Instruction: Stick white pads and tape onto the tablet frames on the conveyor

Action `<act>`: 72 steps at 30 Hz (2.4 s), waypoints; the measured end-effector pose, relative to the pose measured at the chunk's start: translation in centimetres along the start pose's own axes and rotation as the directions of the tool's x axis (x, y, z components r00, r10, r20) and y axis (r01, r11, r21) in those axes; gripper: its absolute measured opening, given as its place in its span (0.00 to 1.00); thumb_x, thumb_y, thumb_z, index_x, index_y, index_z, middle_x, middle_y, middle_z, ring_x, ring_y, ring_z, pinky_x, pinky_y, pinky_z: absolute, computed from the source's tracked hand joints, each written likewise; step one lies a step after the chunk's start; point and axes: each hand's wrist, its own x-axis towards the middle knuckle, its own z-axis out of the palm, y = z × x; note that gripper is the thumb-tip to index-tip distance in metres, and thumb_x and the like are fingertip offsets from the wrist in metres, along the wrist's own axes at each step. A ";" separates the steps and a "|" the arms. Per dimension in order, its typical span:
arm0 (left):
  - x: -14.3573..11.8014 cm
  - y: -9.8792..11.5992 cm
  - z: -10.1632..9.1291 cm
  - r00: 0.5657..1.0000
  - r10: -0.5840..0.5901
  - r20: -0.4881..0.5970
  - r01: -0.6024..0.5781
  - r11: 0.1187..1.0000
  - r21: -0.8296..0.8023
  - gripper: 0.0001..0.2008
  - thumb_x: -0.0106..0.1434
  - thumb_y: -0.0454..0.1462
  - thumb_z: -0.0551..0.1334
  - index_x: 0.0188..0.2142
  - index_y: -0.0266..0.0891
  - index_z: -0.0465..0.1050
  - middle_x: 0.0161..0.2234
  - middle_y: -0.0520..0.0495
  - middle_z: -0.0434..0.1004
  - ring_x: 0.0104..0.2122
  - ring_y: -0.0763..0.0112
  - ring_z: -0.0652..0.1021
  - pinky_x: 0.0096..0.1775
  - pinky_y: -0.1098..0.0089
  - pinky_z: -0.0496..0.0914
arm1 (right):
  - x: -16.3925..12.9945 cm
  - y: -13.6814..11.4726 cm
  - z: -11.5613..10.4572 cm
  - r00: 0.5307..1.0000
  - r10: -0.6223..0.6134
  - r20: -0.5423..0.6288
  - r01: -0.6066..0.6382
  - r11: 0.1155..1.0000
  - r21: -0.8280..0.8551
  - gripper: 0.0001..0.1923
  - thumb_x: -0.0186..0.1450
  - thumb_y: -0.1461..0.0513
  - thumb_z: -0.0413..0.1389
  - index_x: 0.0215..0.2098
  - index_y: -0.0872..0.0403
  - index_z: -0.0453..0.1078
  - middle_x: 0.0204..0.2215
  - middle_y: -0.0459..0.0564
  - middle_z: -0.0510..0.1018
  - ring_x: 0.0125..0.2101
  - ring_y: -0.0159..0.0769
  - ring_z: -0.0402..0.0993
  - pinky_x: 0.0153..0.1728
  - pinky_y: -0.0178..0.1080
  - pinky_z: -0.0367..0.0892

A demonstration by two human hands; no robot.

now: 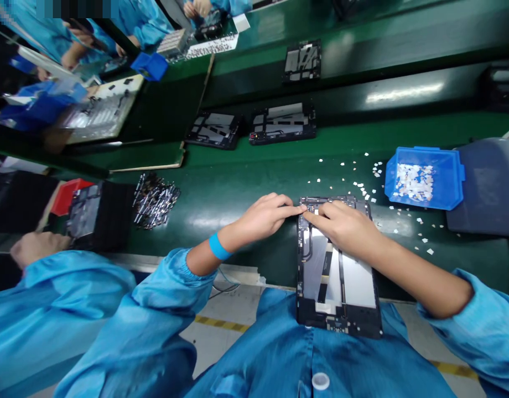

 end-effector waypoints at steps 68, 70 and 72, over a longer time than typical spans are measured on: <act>3.4 9.7 -0.1 0.904 -0.428 0.015 0.141 0.263 -0.955 0.19 0.64 0.42 0.68 0.53 0.40 0.75 0.44 0.44 0.82 0.33 0.71 0.78 0.37 0.69 0.75 | -4.0 -5.2 -3.4 0.511 0.834 0.210 -0.193 -0.126 0.973 0.12 0.65 0.53 0.63 0.33 0.52 0.70 0.24 0.42 0.78 0.21 0.28 0.71 0.21 0.31 0.64; 4.1 10.4 0.6 0.877 -0.480 0.028 0.102 0.130 -0.986 0.15 0.63 0.43 0.69 0.47 0.40 0.75 0.40 0.46 0.81 0.33 0.72 0.78 0.37 0.70 0.74 | -1.8 -5.7 -3.1 0.591 0.786 0.182 -0.202 -0.074 0.977 0.11 0.66 0.53 0.61 0.33 0.52 0.71 0.25 0.43 0.78 0.23 0.28 0.72 0.24 0.32 0.66; 4.1 10.3 0.9 0.847 -0.531 0.026 0.090 0.095 -0.991 0.11 0.64 0.43 0.69 0.40 0.40 0.74 0.35 0.49 0.78 0.31 0.72 0.77 0.36 0.71 0.72 | -0.8 -6.1 -3.0 0.637 0.756 0.154 -0.220 -0.013 0.975 0.11 0.68 0.54 0.59 0.33 0.52 0.72 0.26 0.44 0.79 0.24 0.29 0.72 0.26 0.33 0.68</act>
